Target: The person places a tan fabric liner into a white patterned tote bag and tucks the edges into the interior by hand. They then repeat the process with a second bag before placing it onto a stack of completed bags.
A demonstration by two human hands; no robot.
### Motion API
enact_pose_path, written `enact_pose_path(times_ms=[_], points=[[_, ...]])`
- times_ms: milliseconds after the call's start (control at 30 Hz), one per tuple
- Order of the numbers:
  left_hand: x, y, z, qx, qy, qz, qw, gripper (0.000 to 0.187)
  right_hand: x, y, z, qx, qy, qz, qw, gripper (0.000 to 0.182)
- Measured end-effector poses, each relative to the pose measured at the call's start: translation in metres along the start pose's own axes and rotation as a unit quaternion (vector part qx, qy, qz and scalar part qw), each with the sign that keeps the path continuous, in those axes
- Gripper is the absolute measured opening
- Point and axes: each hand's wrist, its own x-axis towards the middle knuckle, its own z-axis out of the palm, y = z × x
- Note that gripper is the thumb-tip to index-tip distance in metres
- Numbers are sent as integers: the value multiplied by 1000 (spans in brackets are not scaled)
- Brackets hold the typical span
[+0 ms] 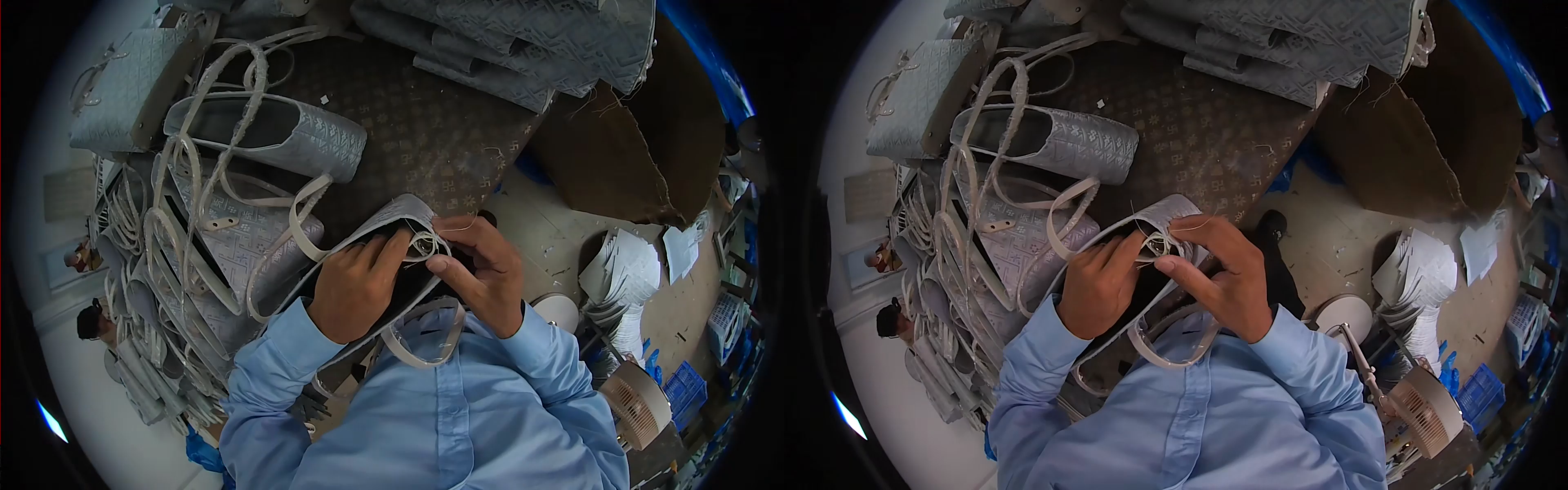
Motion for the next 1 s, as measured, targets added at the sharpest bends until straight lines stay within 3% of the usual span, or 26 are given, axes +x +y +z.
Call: enact_pose_path(times_ms=[67, 133, 333, 567, 633, 767, 833, 867, 900, 967, 1000], points=[[1, 1, 0, -1, -11, -3, 1000, 35, 2, -5, -1, -28, -1, -18, 999, 32], [2, 0, 1, -1, -8, -6, 1000, 36, 10, -16, -2, -151, -22, -81, 985, 30], [0, -2, 5, 1, -8, -2, 1000, 36, 30, -52, 3, -324, -94, -13, 941, 10], [2, 4, 2, -46, 14, -60, 997, 30, 32, -47, 12, -391, -93, -54, 914, 12], [3, 7, -15, -145, -8, -85, 986, 27, 30, -48, 11, -391, -88, -71, 913, 11], [-7, 14, -32, -185, 11, -136, 973, 24, 26, -50, 10, -392, -107, -96, 909, 11], [2, 15, -49, -48, 76, -127, 988, 24, 29, -49, 8, -389, -115, -69, 912, 11], [13, 12, -48, 15, 112, -33, 993, 21, 29, -48, 9, -390, -116, -70, 911, 11], [24, -4, -39, 14, 115, -34, 993, 21, 30, -46, 9, -405, -121, -100, 901, 11], [40, -36, -17, -156, -2, 130, 979, 26, 32, -47, 8, -421, -130, -133, 888, 11], [41, -35, -19, -155, -1, 129, 979, 26, 34, -50, 6, -412, -139, -103, 894, 12]])
